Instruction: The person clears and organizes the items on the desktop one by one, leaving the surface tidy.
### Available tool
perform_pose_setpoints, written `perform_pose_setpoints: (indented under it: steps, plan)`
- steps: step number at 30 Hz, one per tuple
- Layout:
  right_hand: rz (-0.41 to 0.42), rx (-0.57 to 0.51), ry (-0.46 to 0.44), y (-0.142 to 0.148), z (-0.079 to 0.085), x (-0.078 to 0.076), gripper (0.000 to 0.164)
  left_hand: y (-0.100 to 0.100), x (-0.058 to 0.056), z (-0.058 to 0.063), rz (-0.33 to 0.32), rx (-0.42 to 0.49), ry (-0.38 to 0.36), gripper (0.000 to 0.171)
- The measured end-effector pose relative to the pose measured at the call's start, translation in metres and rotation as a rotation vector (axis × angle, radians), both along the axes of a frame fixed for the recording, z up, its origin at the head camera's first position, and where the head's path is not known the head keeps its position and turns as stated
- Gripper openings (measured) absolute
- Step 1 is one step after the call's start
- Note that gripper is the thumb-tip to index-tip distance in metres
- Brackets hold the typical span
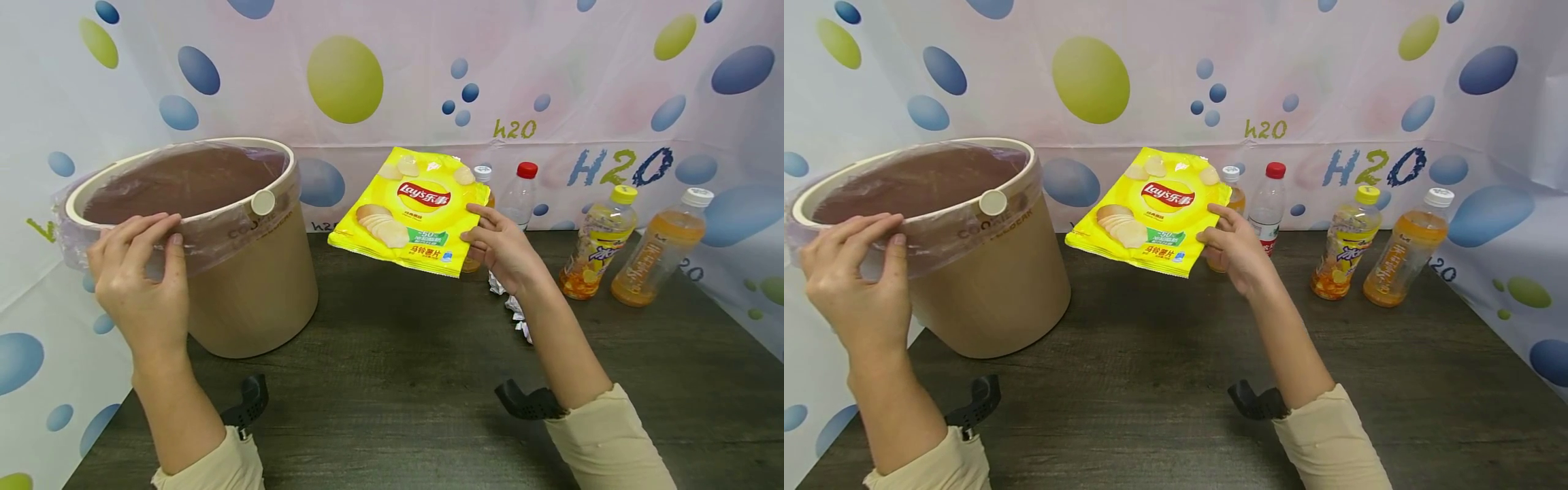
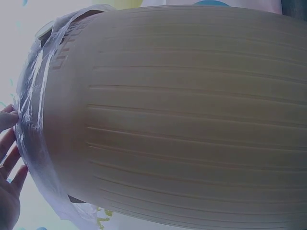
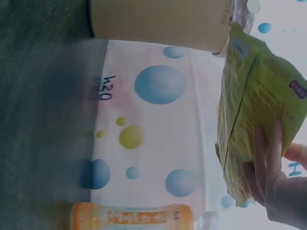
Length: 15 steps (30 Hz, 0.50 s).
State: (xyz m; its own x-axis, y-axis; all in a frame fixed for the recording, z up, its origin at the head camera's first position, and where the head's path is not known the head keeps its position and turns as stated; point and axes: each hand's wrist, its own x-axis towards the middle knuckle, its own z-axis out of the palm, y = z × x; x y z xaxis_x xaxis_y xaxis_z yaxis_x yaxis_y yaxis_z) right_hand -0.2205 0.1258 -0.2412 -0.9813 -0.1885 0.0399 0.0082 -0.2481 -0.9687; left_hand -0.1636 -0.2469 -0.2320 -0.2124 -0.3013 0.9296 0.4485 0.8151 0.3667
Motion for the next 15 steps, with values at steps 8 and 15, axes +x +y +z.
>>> perform_pose_setpoints:
  steps: [8, 15]
  plan:
    - [-0.067, -0.078, 0.043, -0.009, 0.021, 0.007, 0.061, 0.009, 0.005, 0.005, -0.004, 0.015, 0.007, 0.011]
    - [-0.081, -0.123, 0.050, -0.024, 0.037, 0.010, 0.062, 0.012, 0.007, 0.007, -0.014, 0.016, 0.022, 0.011]
